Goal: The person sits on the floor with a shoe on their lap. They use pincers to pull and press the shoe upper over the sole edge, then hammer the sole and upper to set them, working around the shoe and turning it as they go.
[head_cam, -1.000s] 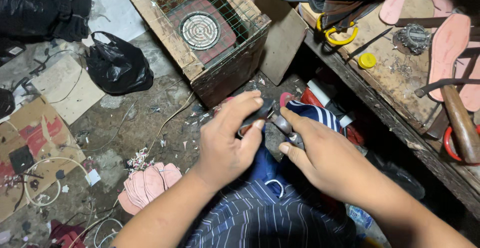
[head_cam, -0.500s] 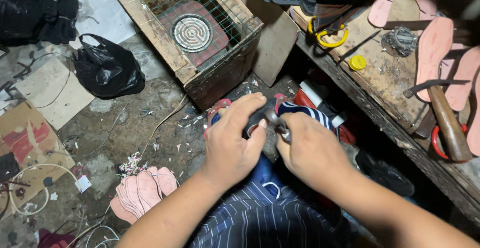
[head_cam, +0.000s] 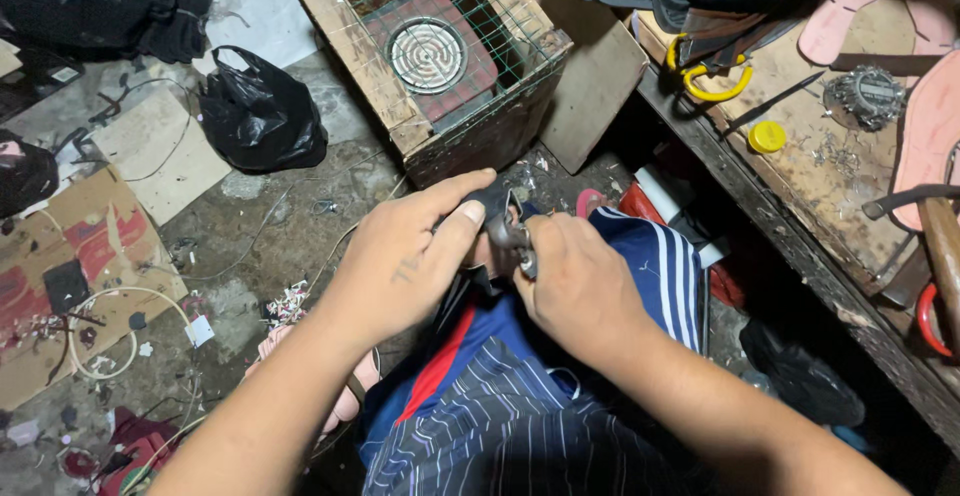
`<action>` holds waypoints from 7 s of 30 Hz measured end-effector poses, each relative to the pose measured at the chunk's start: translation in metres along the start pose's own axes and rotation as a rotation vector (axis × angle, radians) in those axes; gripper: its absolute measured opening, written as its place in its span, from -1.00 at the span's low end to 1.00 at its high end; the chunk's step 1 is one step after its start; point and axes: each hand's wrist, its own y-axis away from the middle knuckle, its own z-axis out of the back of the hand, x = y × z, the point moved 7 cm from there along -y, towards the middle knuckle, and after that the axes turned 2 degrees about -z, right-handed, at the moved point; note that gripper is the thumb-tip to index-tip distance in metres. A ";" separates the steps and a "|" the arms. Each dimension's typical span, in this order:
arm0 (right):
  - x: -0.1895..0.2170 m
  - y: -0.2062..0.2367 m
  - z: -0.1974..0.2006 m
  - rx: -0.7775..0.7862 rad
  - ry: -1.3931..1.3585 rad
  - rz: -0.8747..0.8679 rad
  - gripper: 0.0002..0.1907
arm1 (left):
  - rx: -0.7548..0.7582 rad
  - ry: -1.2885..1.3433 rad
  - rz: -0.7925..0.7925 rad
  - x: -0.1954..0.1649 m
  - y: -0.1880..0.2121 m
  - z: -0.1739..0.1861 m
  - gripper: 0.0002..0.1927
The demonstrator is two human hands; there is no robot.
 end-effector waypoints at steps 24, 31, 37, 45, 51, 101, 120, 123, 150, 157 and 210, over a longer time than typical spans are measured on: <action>-0.004 0.015 0.034 0.518 -0.297 -0.333 -0.42 | -0.031 -0.392 -0.248 -0.037 0.004 -0.022 -0.60; -0.019 0.028 0.040 0.695 -0.002 -0.475 -0.63 | 0.006 -0.435 -0.236 -0.042 0.008 -0.034 -0.59; -0.009 0.012 0.014 0.022 -0.086 -0.062 -0.70 | -0.036 -0.323 -0.316 -0.034 0.000 -0.022 -0.62; 0.003 0.031 -0.004 0.546 -0.210 -0.376 -0.54 | -0.019 -0.195 -0.412 -0.031 0.008 -0.012 -0.66; 0.004 0.023 -0.007 0.718 -0.395 -0.330 -0.60 | -0.038 -0.128 -0.405 -0.034 0.015 -0.012 -0.67; -0.017 0.057 -0.001 0.757 -0.947 -0.717 -0.74 | -0.035 -0.451 -0.344 -0.049 0.013 -0.035 -0.69; 0.002 0.036 -0.011 0.436 -0.429 -0.332 -0.52 | -0.050 -0.301 -0.510 -0.047 0.006 -0.014 -0.75; 0.012 0.029 -0.009 0.572 -0.558 -0.277 -0.51 | 0.002 -0.301 -0.384 -0.037 0.004 -0.013 -0.74; -0.018 0.038 -0.032 0.019 -0.307 -0.335 -0.81 | -0.012 -0.434 -0.357 -0.040 -0.005 -0.023 -0.72; 0.004 0.047 -0.020 0.620 -0.403 -0.382 -0.47 | 0.034 -0.375 -0.513 -0.048 0.011 -0.017 -0.71; -0.031 0.101 -0.012 0.562 -0.579 -0.821 -0.63 | -0.044 -0.434 -0.569 -0.009 0.019 -0.074 -0.72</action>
